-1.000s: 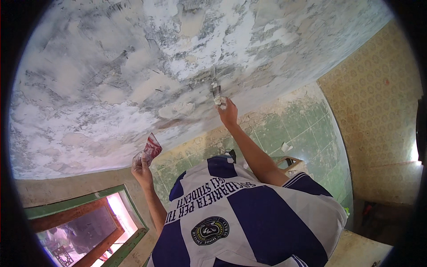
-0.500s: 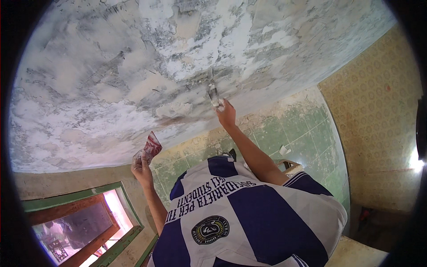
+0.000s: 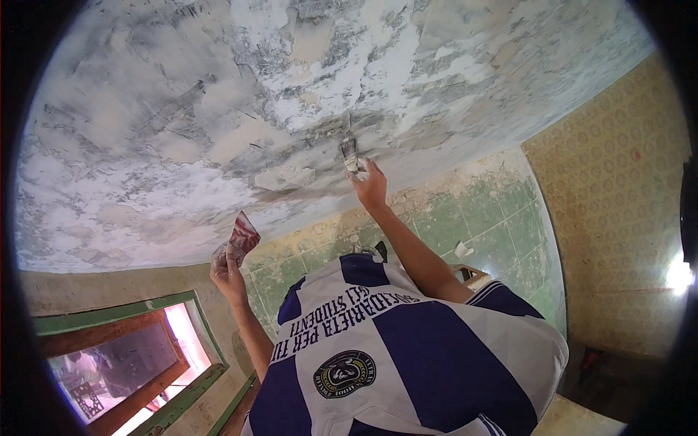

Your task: Applying and smoothing plaster onto a damaged section of an indoor wall using a putty knife and scraper.

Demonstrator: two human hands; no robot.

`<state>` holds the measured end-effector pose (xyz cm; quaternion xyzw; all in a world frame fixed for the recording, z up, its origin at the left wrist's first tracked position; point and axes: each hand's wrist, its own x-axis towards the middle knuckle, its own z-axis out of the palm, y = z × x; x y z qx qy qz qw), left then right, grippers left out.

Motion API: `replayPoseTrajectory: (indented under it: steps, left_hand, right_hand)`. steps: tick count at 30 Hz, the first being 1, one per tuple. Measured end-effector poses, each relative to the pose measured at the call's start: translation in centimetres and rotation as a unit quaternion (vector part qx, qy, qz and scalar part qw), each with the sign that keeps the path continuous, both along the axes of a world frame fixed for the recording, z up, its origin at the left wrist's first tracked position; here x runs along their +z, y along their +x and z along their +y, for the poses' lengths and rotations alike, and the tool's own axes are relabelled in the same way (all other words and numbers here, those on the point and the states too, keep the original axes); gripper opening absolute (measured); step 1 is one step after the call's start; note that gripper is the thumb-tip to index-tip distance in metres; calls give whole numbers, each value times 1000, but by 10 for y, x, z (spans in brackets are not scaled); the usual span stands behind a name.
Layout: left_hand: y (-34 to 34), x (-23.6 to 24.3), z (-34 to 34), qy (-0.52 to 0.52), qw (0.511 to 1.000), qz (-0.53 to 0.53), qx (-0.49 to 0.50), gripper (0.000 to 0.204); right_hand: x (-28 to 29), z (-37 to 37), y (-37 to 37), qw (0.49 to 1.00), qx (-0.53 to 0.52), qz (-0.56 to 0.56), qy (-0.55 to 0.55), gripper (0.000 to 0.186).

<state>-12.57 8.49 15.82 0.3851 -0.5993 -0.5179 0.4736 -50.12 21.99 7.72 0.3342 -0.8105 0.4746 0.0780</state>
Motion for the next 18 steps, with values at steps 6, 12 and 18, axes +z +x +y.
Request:
replayPoseTrajectory:
  steps: [6,12,18]
  left_hand:
    - [-8,9,1,-10,1000,-19,-2,17]
    - [1,7,1,4,1000,-14,-2,18]
    - [-2,7,0,-14,1000,-17,-14,18]
  right_hand:
    - [-45,24,6,988,-27,-52,142,52]
    - [9,12,6,997,-4,-74,26,44]
    - [2,5,1,998,44,-48,15,50]
